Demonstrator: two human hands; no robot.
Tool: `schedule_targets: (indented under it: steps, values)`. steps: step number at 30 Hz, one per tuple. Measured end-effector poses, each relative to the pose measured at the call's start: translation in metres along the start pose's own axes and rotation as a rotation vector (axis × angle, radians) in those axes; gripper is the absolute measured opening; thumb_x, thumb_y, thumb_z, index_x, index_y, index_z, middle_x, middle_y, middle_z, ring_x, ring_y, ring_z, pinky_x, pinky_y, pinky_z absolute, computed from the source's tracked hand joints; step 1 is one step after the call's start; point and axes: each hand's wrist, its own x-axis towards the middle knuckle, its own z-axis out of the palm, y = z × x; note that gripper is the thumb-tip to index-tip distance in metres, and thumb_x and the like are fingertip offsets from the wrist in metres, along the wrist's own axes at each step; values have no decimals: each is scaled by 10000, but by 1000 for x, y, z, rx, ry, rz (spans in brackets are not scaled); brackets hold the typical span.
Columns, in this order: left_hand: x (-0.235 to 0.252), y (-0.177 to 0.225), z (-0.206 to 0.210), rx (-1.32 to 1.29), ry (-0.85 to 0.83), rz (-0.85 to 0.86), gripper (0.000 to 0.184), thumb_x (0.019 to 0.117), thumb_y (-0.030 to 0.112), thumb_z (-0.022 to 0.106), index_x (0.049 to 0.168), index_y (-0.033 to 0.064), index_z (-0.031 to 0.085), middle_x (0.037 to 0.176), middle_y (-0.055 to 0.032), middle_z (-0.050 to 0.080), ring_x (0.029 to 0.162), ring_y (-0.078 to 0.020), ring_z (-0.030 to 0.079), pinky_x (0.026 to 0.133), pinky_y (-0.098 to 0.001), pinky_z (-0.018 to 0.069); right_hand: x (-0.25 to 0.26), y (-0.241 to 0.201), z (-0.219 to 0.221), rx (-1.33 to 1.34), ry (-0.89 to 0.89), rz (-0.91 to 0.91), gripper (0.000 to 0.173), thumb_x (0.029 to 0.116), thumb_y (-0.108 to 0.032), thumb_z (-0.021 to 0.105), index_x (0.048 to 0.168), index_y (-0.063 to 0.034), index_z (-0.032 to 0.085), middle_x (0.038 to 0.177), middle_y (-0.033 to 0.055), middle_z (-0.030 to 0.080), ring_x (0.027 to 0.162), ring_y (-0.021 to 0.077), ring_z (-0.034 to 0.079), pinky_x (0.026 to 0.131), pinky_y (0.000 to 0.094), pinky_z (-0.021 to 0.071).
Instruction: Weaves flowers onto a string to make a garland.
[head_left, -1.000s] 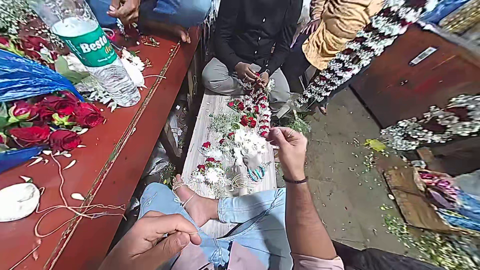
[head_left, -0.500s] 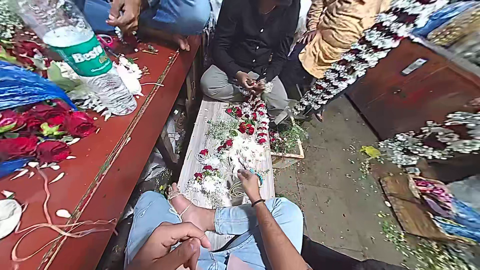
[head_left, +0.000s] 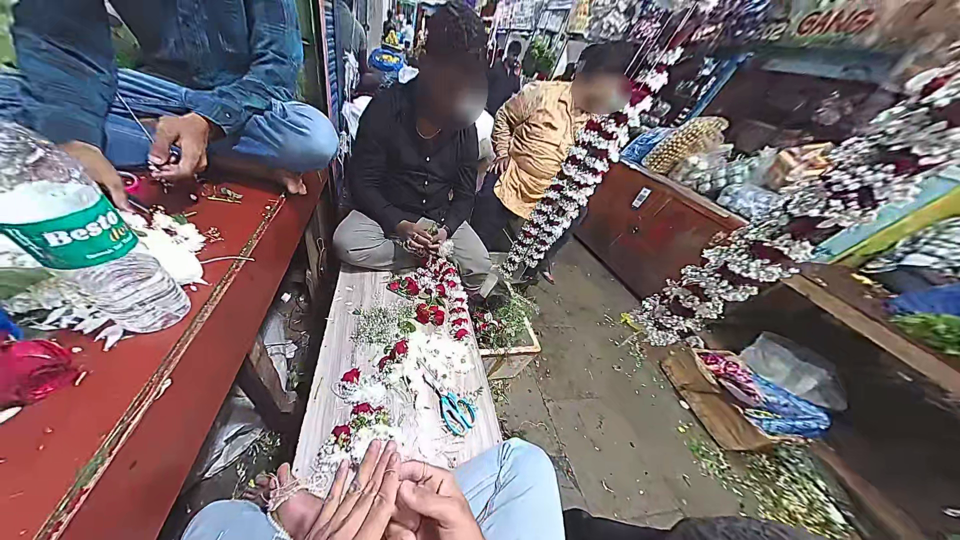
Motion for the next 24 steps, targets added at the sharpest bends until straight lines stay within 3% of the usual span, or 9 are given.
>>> schedule_targets:
  steps: [2, 4, 9, 13, 16, 17, 21, 24]
  values:
    - [-9, -9, -4, 8, 3, -42, 669, 1089, 513, 360, 1486, 0, 520, 1571, -154, 470, 1515, -321, 354, 1244, -612, 193, 2, 6, 4, -180, 133, -34, 60, 923, -102, 720, 928, -53, 753, 729, 25, 674, 538, 20, 514, 494, 202, 424]
    - [-21, -18, -5, -22, -6, -99, 592, 1096, 459, 392, 1472, 30, 551, 1580, -132, 464, 1517, -298, 355, 1255, -583, 206, 4, 9, 6, -337, 176, -37, 49, 884, -89, 757, 847, -57, 752, 652, 3, 641, 481, 3, 450, 443, 188, 351]
    - [-40, -28, -1, -66, 100, -232, 494, 1061, 340, 524, 1399, -9, 611, 1492, -163, 557, 1435, -288, 485, 1203, -504, 362, 7, 21, 6, -652, 52, -22, 50, 901, -36, 717, 924, -1, 745, 662, -11, 652, 564, 21, 555, 554, 220, 477]
    - [-44, -40, -3, -76, 312, -283, 404, 1009, 222, 600, 1313, -35, 670, 1397, -179, 632, 1309, -279, 614, 1101, -454, 497, 6, 25, -10, -614, 103, -13, 60, 911, -69, 721, 876, -28, 749, 649, -30, 634, 556, 10, 524, 546, 214, 451]
    - [-43, -53, -16, -242, 538, -265, 150, 923, 85, 696, 1001, -17, 773, 1065, -107, 772, 1043, -104, 730, 955, -275, 590, 3, 20, -25, -568, 150, -39, 84, 882, -92, 754, 803, -72, 731, 581, -52, 571, 486, -8, 435, 471, 193, 357]
    - [-44, -58, -23, -262, 551, -288, 122, 912, 87, 709, 967, 5, 781, 1006, -75, 777, 984, -65, 730, 921, -251, 596, 1, 18, -30, -543, 159, -34, 88, 879, -103, 762, 800, -79, 733, 577, -49, 570, 476, -9, 425, 457, 189, 339]
    - [-51, -73, -43, -89, 579, -348, 140, 916, 131, 720, 956, 23, 799, 974, -90, 780, 944, -62, 734, 902, -242, 580, -5, 18, -43, -374, 119, -10, 100, 891, -149, 768, 813, -94, 738, 612, -21, 601, 473, -2, 429, 441, 189, 325]
    - [-59, -79, -49, -172, 616, -367, 131, 900, 82, 726, 943, -28, 782, 910, -87, 775, 857, -36, 729, 836, -215, 595, -8, 22, -47, -308, 70, -25, 125, 890, -171, 771, 790, -114, 722, 606, -25, 590, 483, 4, 447, 452, 193, 343]
